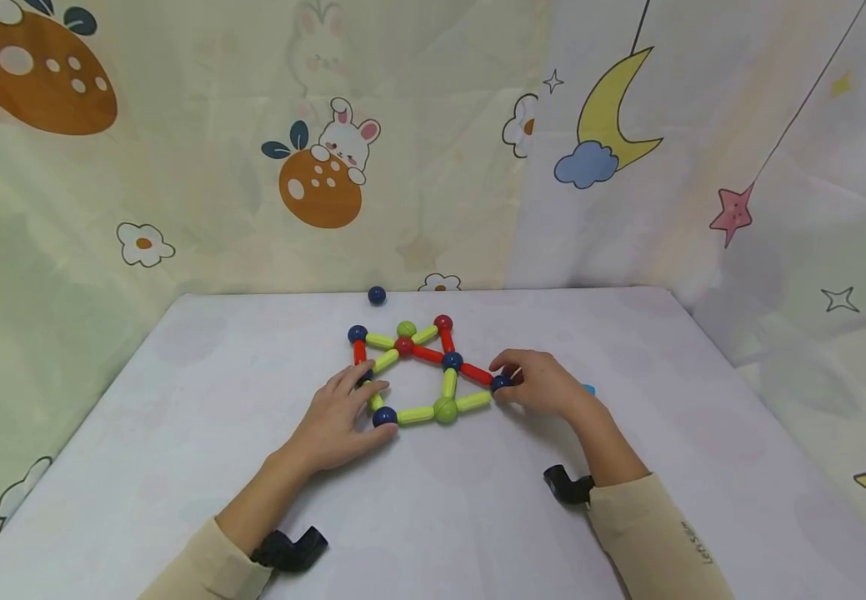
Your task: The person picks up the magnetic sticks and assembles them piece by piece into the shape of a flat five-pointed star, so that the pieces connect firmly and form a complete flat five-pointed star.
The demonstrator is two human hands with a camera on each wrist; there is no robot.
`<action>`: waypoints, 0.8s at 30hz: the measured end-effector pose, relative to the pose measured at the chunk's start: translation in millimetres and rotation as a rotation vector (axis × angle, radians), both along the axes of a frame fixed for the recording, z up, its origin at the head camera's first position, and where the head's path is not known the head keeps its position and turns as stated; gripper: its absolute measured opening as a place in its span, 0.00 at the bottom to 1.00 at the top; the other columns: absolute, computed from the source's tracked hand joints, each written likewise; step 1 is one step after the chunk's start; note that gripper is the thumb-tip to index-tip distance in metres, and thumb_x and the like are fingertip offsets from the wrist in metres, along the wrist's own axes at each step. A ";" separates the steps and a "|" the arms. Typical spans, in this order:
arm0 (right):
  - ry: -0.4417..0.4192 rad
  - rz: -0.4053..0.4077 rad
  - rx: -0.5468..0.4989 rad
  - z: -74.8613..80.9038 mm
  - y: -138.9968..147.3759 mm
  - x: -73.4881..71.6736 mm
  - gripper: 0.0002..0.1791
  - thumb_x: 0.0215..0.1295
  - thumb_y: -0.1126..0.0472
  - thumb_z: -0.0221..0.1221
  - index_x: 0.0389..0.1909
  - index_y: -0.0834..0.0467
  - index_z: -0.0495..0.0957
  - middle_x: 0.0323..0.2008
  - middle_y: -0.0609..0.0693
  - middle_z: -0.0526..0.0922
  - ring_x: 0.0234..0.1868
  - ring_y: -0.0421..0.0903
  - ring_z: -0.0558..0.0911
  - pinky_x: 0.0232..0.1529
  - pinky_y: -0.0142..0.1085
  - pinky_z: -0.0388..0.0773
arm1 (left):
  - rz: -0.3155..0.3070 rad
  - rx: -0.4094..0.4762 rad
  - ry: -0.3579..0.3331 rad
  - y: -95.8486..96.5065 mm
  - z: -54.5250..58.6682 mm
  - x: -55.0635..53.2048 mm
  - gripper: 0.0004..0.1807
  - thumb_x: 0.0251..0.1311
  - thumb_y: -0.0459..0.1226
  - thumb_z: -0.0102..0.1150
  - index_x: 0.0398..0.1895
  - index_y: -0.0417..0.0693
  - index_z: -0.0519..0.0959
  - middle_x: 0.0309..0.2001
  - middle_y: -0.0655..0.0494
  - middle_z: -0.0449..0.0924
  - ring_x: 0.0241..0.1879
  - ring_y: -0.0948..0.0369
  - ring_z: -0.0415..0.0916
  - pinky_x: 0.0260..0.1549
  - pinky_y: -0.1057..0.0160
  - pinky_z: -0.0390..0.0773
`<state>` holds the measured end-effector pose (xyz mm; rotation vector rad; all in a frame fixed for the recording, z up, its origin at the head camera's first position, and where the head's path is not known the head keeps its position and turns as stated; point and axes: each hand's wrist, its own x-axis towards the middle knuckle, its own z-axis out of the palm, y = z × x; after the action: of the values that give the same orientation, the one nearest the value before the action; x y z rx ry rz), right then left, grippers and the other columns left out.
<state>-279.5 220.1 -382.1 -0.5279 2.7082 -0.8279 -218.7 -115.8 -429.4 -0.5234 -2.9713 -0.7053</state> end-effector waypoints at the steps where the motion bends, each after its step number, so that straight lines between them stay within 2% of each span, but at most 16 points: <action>1: -0.008 -0.002 -0.010 0.0 0.2 -0.3 0.22 0.64 0.58 0.70 0.58 0.57 0.80 0.50 0.57 0.85 0.47 0.50 0.83 0.46 0.42 0.85 | 0.000 -0.002 0.001 -0.2 0.0 0.0 0.37 0.60 0.64 0.62 0.70 0.60 0.76 0.80 0.53 0.57 0.80 0.43 0.50 0.73 0.33 0.58; 17: -0.068 -0.020 -0.075 1.0 2.4 -0.4 0.16 0.68 0.57 0.65 0.55 0.55 0.81 0.52 0.56 0.84 0.49 0.50 0.84 0.44 0.39 0.84 | 0.002 -0.006 -0.005 0.0 -0.7 -2.1 0.37 0.60 0.64 0.61 0.70 0.60 0.76 0.81 0.53 0.57 0.80 0.44 0.50 0.73 0.34 0.58; 24: -0.074 0.006 -0.078 2.4 2.7 0.1 0.17 0.68 0.56 0.65 0.55 0.56 0.82 0.51 0.56 0.84 0.48 0.50 0.83 0.44 0.40 0.84 | 0.002 -0.013 -0.007 -0.1 -0.8 -2.8 0.37 0.60 0.65 0.61 0.70 0.60 0.76 0.81 0.53 0.57 0.80 0.43 0.50 0.74 0.34 0.57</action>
<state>-279.5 222.8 -379.7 -0.5119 2.6149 -0.9355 -221.5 -115.9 -430.2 -0.5199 -2.9846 -0.6899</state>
